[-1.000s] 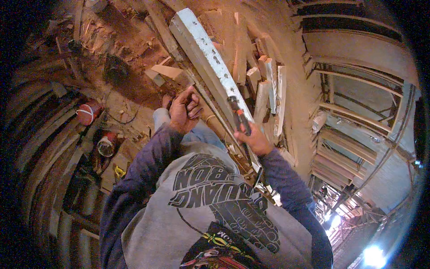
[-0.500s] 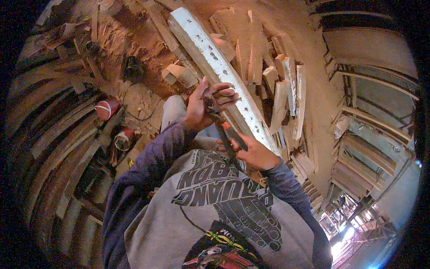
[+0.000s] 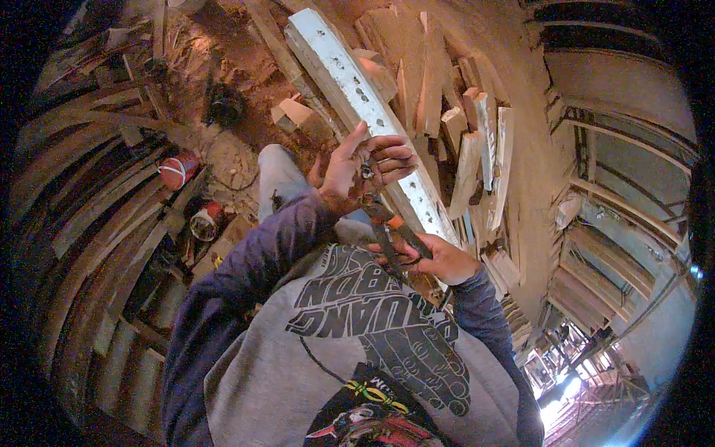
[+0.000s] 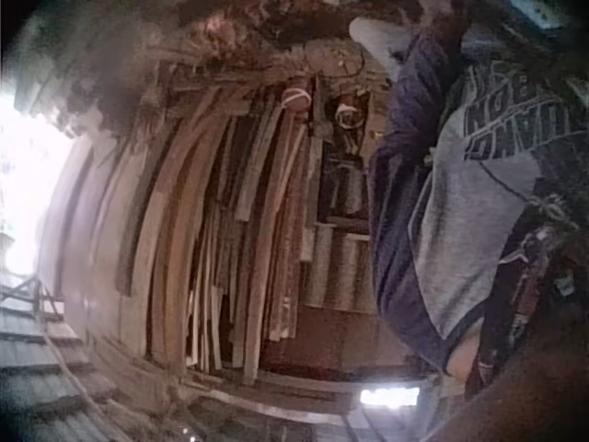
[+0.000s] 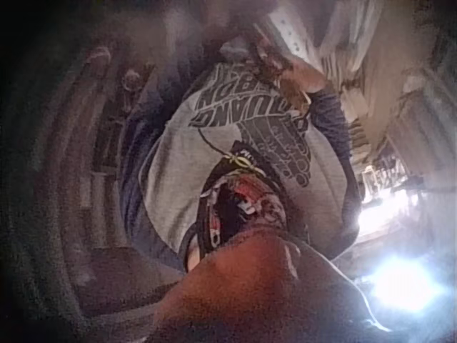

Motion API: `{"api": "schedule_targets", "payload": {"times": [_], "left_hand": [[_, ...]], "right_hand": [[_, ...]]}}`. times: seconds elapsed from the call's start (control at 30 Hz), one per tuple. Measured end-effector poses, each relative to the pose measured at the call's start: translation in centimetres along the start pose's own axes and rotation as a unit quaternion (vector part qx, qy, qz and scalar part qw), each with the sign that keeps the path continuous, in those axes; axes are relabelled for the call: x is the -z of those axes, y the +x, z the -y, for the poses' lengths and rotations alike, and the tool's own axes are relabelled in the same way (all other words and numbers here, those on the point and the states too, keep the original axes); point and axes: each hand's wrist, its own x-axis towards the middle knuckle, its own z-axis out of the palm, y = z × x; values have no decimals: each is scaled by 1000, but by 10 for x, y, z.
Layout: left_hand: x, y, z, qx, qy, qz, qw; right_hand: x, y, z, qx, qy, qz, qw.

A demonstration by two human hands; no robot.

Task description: The person uses a hammer and pliers to remove nails from a long white wooden plank. They repeatedly pry nails out with the pliers and strike the plank with the hammer to loosen them.

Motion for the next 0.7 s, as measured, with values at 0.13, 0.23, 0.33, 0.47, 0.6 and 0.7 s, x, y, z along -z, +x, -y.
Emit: {"api": "schedule_targets", "payload": {"times": [0.13, 0.23, 0.33, 0.47, 0.6, 0.7], "left_hand": [[-2, -1, -14, 2, 8, -20, 1000], [3, -6, -39, 24, 9, -61, 998], [12, -11, -79, 74, 32, -30, 996], [23, -17, -118, 71, 263, -159, 949], [24, -11, -115, -100, 599, 15, 794], [21, 1, -105, -158, 789, 128, 580]], "right_hand": [[-13, 10, 21, -45, -52, 39, 997], [-29, 15, 29, -25, -43, 9, 999], [-50, 21, 18, -24, -75, -95, 992], [-90, 58, -15, 57, 111, -276, 953], [-139, 82, -24, 24, 252, -404, 879], [-162, 92, -20, 41, 296, -430, 852]]}}
